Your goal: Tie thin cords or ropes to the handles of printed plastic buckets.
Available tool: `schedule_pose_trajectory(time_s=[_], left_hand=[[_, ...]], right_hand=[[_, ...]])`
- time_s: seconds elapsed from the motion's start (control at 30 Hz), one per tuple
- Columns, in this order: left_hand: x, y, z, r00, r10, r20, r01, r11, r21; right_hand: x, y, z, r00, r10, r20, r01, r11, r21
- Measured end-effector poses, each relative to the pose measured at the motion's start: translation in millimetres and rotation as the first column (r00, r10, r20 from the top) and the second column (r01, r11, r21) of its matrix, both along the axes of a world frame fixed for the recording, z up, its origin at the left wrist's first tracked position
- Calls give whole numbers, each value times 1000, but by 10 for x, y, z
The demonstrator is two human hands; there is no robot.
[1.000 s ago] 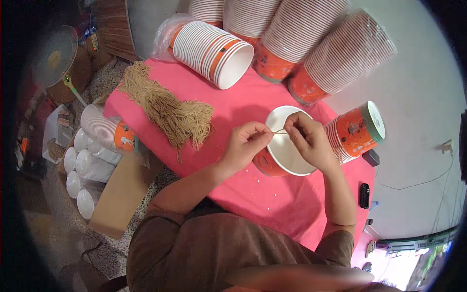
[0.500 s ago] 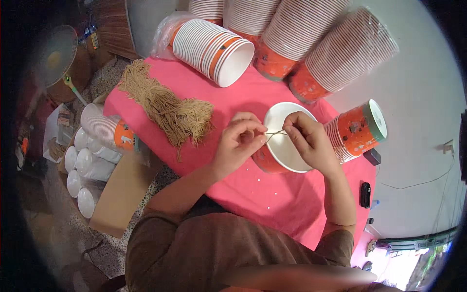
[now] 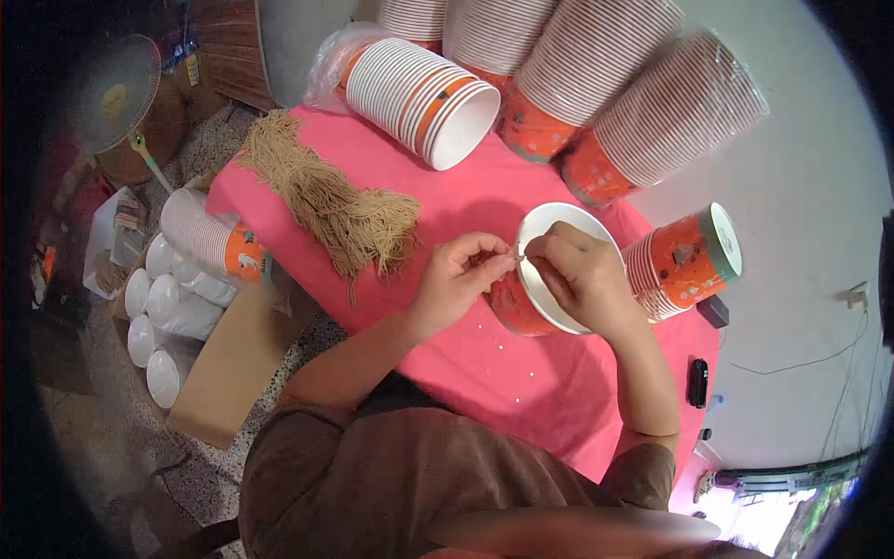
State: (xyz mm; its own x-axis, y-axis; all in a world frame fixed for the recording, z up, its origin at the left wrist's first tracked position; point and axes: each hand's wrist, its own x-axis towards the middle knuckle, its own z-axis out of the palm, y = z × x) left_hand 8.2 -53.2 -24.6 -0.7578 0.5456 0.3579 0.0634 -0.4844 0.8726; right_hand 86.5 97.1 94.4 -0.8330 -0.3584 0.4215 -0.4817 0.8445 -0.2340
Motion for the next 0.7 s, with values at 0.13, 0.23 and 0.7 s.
schedule_pose_trajectory(time_s=[0.13, 0.23, 0.7], left_hand=[[20, 50, -95, 998, -34, 58, 33, 999, 24], [51, 116, -161, 996, 22, 83, -29, 995, 93], [265, 480, -359, 930, 20, 368, -110, 968, 225]], right_hand=[[-49, -16, -13, 988, 22, -153, 5, 984, 176], [-70, -13, 12, 971, 35, -237, 16, 977, 212], [-110, -110, 148, 889, -146, -433, 85, 984, -156]])
